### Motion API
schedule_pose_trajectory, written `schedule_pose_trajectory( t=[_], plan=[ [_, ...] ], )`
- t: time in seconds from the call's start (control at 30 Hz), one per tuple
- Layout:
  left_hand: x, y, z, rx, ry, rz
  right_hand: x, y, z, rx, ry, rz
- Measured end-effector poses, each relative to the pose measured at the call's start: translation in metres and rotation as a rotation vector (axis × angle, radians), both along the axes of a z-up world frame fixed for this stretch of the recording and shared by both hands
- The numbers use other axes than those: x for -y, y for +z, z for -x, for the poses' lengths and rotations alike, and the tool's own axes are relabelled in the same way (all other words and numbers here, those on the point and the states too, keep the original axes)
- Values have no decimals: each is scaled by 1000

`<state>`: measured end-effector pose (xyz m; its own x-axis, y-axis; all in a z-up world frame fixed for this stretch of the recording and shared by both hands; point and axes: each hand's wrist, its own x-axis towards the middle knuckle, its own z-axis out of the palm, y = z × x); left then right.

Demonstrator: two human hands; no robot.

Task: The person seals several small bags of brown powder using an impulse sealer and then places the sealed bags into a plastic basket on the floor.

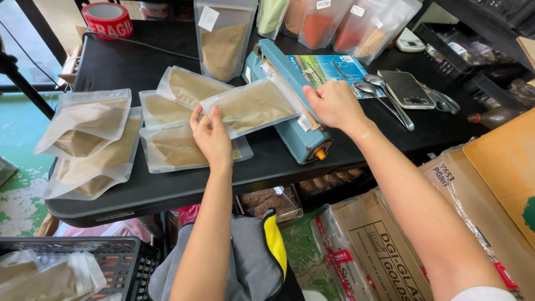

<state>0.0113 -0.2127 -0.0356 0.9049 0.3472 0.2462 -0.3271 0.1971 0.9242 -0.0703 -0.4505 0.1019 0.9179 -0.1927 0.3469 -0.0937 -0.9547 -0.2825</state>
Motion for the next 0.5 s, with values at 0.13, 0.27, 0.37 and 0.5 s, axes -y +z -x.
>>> schedule_pose_trajectory(
  t=[0.13, 0.27, 0.37, 0.5],
  plan=[
    [-1, 2, 0, -4, 3, 4, 1, -2, 0, -7, -1, 18],
    [0, 2, 0, -4, -8, 8, 1, -3, 1, 5, 3, 23],
    [0, 0, -2, -6, -8, 19, -1, -3, 2, 12, 2, 21],
    [1, -1, -3, 2, -10, 30, 0, -5, 2, 23, 9, 5]
  ],
)
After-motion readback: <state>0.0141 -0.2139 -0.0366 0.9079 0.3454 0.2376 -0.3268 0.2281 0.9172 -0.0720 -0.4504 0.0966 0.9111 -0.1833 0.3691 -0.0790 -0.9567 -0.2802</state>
